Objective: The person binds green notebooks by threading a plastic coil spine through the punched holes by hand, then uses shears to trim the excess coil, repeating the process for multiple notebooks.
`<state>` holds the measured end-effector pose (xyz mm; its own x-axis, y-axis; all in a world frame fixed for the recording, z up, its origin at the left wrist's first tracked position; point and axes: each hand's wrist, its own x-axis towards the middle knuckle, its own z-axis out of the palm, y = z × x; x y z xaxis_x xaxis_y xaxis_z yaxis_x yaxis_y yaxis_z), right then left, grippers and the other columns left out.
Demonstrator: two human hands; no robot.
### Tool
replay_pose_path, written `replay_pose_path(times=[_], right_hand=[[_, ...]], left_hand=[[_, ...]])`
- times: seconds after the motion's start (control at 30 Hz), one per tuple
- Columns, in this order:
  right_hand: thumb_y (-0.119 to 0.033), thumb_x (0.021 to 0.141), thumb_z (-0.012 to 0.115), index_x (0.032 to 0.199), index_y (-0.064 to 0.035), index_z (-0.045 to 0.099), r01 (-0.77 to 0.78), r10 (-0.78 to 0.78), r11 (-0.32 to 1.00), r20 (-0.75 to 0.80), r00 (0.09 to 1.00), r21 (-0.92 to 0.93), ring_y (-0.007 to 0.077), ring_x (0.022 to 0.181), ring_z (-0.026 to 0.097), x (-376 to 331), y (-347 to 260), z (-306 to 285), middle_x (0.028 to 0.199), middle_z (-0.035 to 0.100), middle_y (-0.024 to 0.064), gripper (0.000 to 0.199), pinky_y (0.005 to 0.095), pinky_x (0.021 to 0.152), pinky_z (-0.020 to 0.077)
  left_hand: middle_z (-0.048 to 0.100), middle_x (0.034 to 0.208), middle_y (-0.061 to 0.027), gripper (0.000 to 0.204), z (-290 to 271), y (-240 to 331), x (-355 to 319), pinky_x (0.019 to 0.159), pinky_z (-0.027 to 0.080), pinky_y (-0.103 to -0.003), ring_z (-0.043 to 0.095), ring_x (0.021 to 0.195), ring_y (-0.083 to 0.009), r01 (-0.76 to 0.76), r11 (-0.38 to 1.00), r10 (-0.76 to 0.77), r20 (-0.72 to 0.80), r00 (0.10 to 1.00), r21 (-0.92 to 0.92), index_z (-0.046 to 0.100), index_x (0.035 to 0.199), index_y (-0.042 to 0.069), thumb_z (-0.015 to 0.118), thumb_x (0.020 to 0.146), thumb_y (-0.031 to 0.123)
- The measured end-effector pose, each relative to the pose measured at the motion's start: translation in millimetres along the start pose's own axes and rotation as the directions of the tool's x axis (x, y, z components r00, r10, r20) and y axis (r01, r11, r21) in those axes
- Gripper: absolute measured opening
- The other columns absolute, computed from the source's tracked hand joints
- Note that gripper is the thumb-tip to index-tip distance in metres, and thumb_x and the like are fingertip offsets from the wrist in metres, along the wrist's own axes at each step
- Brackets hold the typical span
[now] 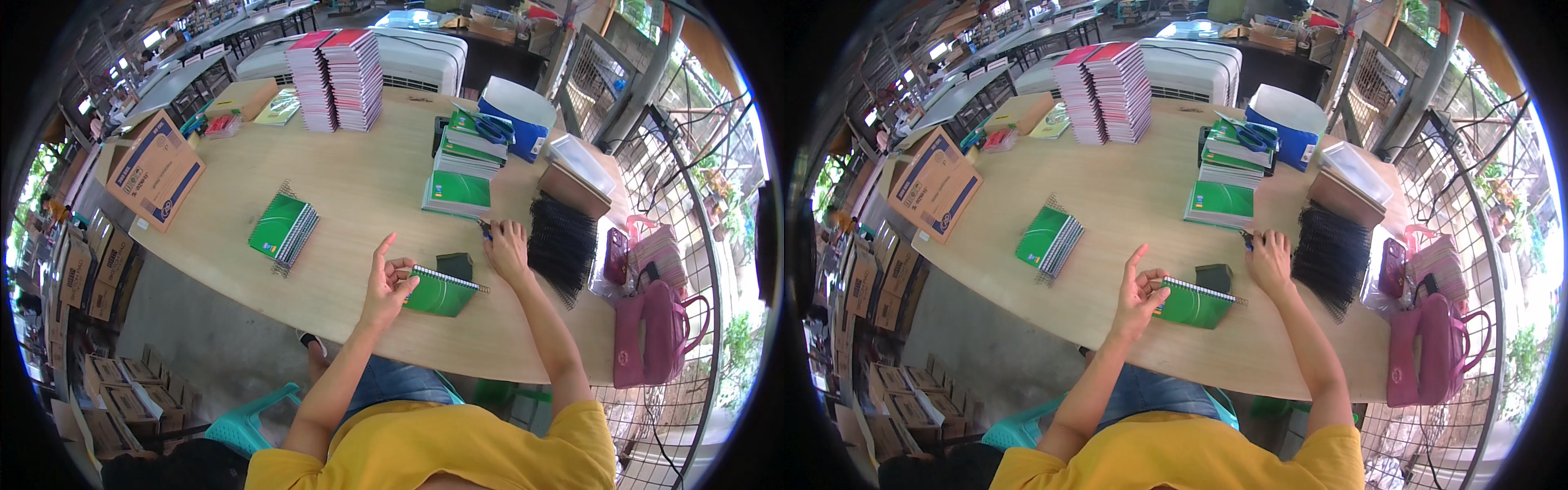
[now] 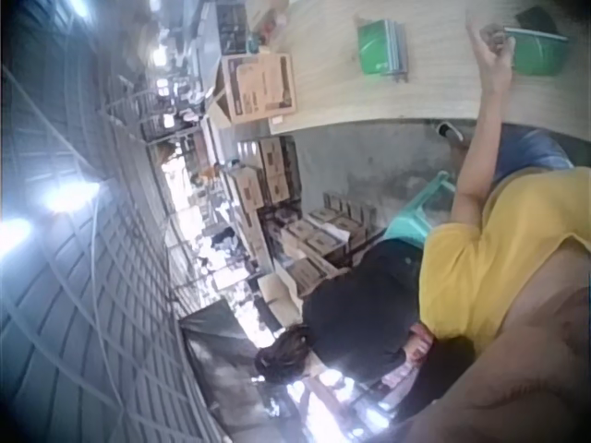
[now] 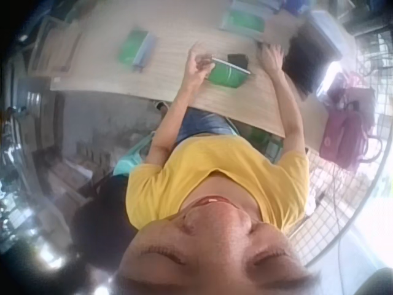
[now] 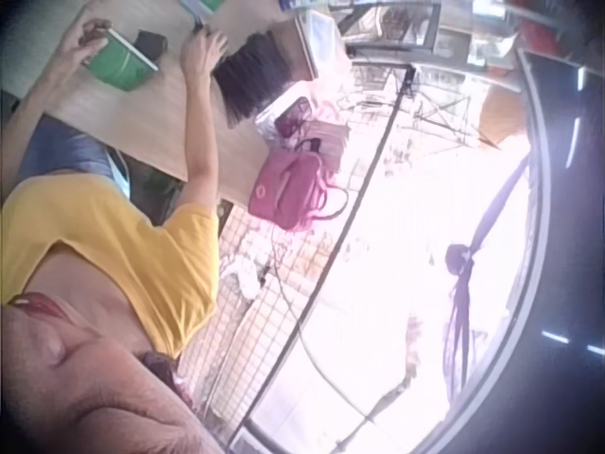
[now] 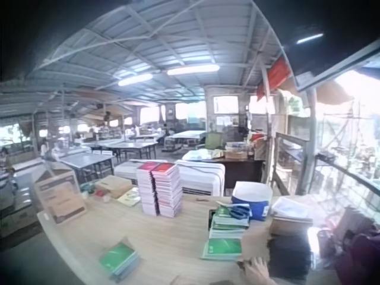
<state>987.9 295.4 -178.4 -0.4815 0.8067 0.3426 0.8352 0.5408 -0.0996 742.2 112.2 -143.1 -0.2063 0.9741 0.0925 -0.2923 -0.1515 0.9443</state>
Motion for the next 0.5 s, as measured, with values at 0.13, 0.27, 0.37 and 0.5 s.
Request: replay_pose_path(times=[0.13, 0.27, 0.37, 0.5], right_hand=[[-0.018, 0.092, 0.063, 0.133, -0.0041, 0.058, 0.043, -0.024, 0.989, -0.128, 0.991, 0.143, 0.0359, 0.117, 0.054, -2.4, -19.7, -37.8, 0.121, 0.059, 0.0157, 0.044, 0.054, 0.106, 0.0402], [-0.012, 0.093, 0.062, 0.132, -0.0035, 0.059, 0.122, -0.111, 0.849, -0.052, 0.992, 0.514, 0.036, 0.11, 0.06, -4.5, -41.5, -96.7, 0.117, 0.061, 0.0162, 0.04, 0.0486, 0.1, 0.0467], [-0.015, 0.09, 0.068, 0.126, -0.0026, 0.061, 0.254, -0.238, 0.822, -0.097, 0.966, 0.509, 0.036, 0.104, 0.062, -5.7, -52.9, -117.2, 0.114, 0.062, 0.0156, 0.039, 0.0446, 0.09, 0.0513], [-0.021, 0.084, 0.076, 0.12, -0.0037, 0.064, 0.33, -0.33, 0.818, -0.085, 0.94, 0.471, 0.0338, 0.099, 0.063, -8.9, -64.7, -130.2, 0.111, 0.064, 0.0128, 0.042, 0.044, 0.085, 0.0522]], left_hand=[[0.069, 0.117, -0.0141, 0.085, -4.7, 7.4, -2.3, 0.079, 0.051, -0.023, 0.063, 0.096, -0.0092, 0.05, 0.999, -0.05, -0.014, 0.999, 0.004, 0.02, 0.162, 0.015, 0.062, 0.092, -0.01], [0.07, 0.115, -0.014, 0.089, 0.6, 9.1, -1.0, 0.078, 0.051, -0.023, 0.064, 0.096, -0.0086, 0.046, 0.999, -0.046, -0.001, 0.999, 0.0, 0.016, 0.163, 0.018, 0.061, 0.092, -0.011], [0.07, 0.116, -0.0146, 0.09, 1.9, 2.8, -0.1, 0.078, 0.051, -0.022, 0.064, 0.095, -0.0084, 0.097, 0.995, -0.097, -0.047, 0.994, -0.013, 0.015, 0.164, 0.021, 0.061, 0.093, -0.01], [0.068, 0.12, -0.0144, 0.092, 6.0, 6.6, 1.2, 0.078, 0.051, -0.022, 0.064, 0.095, -0.0086, 0.106, 0.994, -0.106, 0.019, 0.994, -0.036, 0.012, 0.164, 0.022, 0.063, 0.093, -0.007]])
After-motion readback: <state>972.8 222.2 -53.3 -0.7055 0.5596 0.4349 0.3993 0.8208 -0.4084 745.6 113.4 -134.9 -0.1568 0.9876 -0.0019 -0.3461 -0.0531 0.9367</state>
